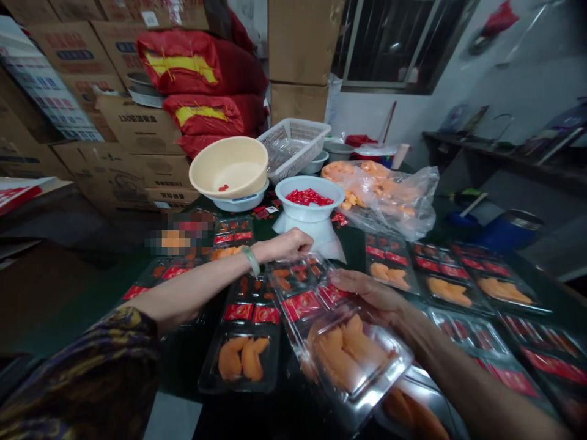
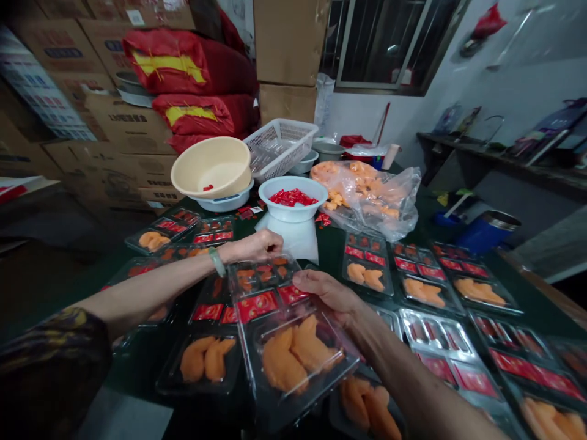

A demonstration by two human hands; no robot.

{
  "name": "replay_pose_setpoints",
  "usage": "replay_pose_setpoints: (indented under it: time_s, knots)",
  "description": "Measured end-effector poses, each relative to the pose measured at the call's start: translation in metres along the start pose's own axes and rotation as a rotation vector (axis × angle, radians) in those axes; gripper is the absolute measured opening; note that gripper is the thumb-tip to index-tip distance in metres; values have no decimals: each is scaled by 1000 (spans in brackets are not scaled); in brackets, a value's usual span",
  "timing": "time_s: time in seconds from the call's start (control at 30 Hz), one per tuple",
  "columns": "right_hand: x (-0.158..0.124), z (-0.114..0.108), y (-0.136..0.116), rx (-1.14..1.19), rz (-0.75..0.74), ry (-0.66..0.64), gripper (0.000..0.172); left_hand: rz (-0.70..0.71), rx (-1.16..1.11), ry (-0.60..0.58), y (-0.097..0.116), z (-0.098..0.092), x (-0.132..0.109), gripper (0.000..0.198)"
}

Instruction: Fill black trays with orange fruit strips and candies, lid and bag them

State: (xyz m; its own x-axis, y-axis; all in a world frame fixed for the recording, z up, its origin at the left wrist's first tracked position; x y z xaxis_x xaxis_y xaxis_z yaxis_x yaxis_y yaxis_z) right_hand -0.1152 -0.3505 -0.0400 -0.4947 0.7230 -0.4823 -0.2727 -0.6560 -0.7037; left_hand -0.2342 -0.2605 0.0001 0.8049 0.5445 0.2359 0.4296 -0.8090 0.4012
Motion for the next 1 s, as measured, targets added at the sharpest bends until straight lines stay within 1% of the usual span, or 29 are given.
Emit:
replay_pose_setpoints:
  time_s: [0.07, 0.13, 0.17, 0.23, 0.37, 0.43, 0.5, 0.57, 0.7, 0.77, 0.83, 0.93, 1.0]
  knots:
    - [-9, -9, 4, 11, -7, 26, 16, -47, -75, -5, 8, -4, -10, 16]
    - [-19, -14, 6, 14, -29, 20, 20, -85, -129, -24, 18, -7, -17, 8]
    - [-25, -14, 7, 12, -35, 7, 23, -98, -139, -34, 23, -9, -19, 11]
    - [-36, -10, 10, 4, -47, -25, 26, -98, -117, -45, 33, -10, -22, 16]
    - [-56, 5, 20, -44, -48, -89, 33, -89, -82, 8, 50, -10, -25, 21]
    - [-63, 10, 27, -34, -42, -109, 37, -60, -99, 16, 61, -8, -29, 22]
    - [-69, 9, 34, -16, -36, -108, 43, -8, -92, 17, 77, -7, -36, 24]
    - [-77, 5, 40, -21, -42, -96, 48, 35, -41, 26, 94, -8, -44, 25]
    - [-97, -4, 50, -39, -68, -51, 53, 114, 142, 23, 132, -9, -60, 29]
    - [-106, -5, 54, -48, -92, -5, 60, 166, 243, 12, 149, -6, -67, 31]
    - [-113, -3, 58, -69, -115, 6, 68, 210, 320, -3, 164, -2, -75, 32]
    - [-118, 1, 66, -98, -138, -38, 74, 224, 381, -18, 177, 4, -87, 32]
    - [-119, 0, 72, -102, -165, -37, 74, 157, 388, 11, 178, 4, -96, 29]
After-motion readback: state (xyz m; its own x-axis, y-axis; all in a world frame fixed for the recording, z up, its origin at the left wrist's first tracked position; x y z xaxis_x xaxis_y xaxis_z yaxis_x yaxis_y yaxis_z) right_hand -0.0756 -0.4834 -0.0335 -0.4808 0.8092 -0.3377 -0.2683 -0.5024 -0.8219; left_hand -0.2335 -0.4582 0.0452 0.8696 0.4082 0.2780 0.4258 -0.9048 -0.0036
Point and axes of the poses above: each hand's wrist, its own x-axis towards the middle knuckle, its own z-axis out of the palm, y = z × x, the point moved 7 cm from there along x, towards the middle knuckle, and after that the axes turned 6 degrees about x, right-handed, at the moved point
